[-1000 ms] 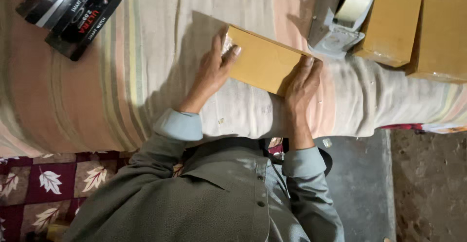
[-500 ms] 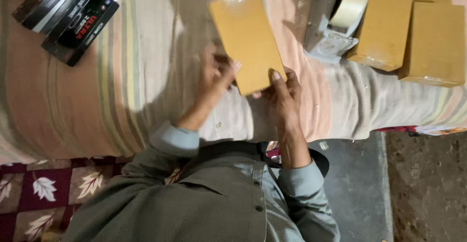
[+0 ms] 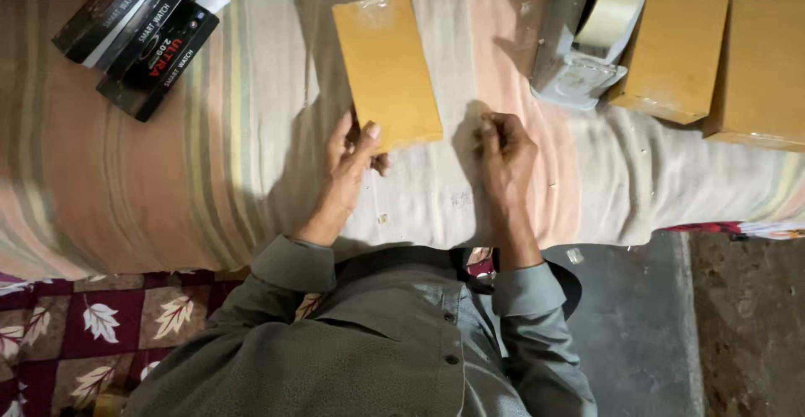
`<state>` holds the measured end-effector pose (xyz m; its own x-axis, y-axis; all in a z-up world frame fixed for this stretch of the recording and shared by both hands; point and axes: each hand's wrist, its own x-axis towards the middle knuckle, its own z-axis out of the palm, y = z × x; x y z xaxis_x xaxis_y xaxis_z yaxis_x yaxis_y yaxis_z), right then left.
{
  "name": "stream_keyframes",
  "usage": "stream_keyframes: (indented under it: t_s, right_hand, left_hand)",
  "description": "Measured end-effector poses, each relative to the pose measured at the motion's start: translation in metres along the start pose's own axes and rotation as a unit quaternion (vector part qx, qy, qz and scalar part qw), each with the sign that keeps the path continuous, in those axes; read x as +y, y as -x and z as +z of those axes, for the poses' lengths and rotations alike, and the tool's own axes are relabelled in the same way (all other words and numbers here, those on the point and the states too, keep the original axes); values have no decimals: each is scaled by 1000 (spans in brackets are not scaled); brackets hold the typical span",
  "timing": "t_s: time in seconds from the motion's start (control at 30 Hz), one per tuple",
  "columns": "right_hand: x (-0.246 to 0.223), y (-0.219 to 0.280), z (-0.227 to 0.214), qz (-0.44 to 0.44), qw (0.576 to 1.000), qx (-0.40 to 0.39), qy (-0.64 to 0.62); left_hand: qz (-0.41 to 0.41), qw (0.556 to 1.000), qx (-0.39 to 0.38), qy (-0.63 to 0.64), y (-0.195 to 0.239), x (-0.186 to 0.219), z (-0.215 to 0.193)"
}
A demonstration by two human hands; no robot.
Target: The person packs smart watches into boxes. They place the watch, strap, and charging cable into a white tray, insert the tray into a black product box, and then place the product box into a brown shipping box. The person seals the shipping box with clear tape.
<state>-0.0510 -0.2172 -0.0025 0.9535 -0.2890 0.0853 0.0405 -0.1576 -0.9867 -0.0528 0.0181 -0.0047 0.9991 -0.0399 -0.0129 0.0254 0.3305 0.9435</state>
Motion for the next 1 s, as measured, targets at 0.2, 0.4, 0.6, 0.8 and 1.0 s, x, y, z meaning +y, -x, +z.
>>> stream_keyframes:
  t_s: [0.2, 0.4, 0.6, 0.8, 1.0]
  right_hand:
    - [1, 12, 3, -97, 988, 28, 115]
    - [-3, 14, 3, -82, 991, 33, 99]
    - [-4, 14, 3, -87, 988, 33, 122]
    - [-1, 13, 1, -64, 991, 28, 114]
    - [2, 14, 2, -113, 990, 24, 77]
  left_hand:
    - [-31, 999, 6, 23, -2, -14, 3]
    - [-31, 997, -51, 39, 6, -18, 7]
    - [-47, 998, -23, 17, 2, -32, 7]
    - [-43, 998, -29, 40, 1, -39, 0]
    - [-38, 998, -25, 53, 3, -39, 1]
